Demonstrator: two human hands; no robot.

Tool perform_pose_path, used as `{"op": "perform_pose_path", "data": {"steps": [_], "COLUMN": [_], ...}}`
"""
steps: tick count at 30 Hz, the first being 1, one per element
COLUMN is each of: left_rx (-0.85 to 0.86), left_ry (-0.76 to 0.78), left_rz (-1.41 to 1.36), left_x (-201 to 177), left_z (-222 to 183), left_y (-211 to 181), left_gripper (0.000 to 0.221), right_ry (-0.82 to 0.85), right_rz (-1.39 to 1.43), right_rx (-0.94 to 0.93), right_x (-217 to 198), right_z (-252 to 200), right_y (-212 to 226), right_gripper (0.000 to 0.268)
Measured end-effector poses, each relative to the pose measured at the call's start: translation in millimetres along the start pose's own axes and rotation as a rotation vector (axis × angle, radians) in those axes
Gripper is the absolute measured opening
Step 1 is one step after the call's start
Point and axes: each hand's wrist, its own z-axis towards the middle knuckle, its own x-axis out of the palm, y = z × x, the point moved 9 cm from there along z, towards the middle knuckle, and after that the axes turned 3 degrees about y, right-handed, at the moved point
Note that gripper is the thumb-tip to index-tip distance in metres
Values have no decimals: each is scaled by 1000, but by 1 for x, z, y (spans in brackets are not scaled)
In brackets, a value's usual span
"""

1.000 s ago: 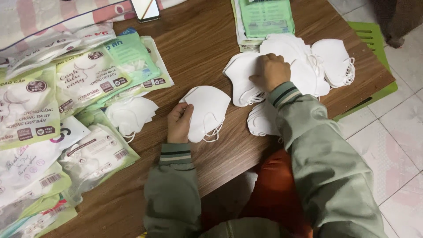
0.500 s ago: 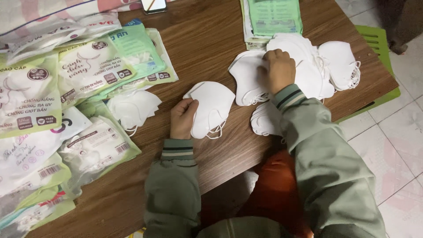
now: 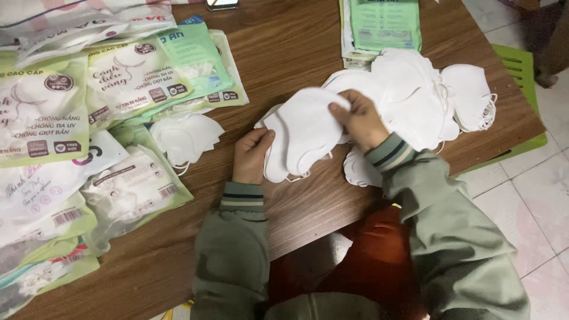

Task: Stacking individual face masks from one pile to another on a wooden table

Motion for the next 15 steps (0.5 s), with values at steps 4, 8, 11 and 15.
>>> {"op": "perform_pose_path", "data": {"steps": [4,8,11,15], "left_rx": [15,18,13,-13], "left_ry": [-18,-11,-7,-15], "left_rz": [-50,-93,-75,-34], "left_x": [4,-2,1,6], "left_z": [-8,-4,-5,-13], "left_y": [-12,3,0,-15], "left_gripper": [13,11,10,14], "right_ry": [19,26,41,81], "right_rz": [-24,-18,-20,-410], "right_rx": [16,-35,-45,-200], "right_x": [17,27,29,27], "right_z": [-5,1,1,-11], "right_y": [-22,-38,-55,-21], "right_gripper": [15,15,14,38]}}
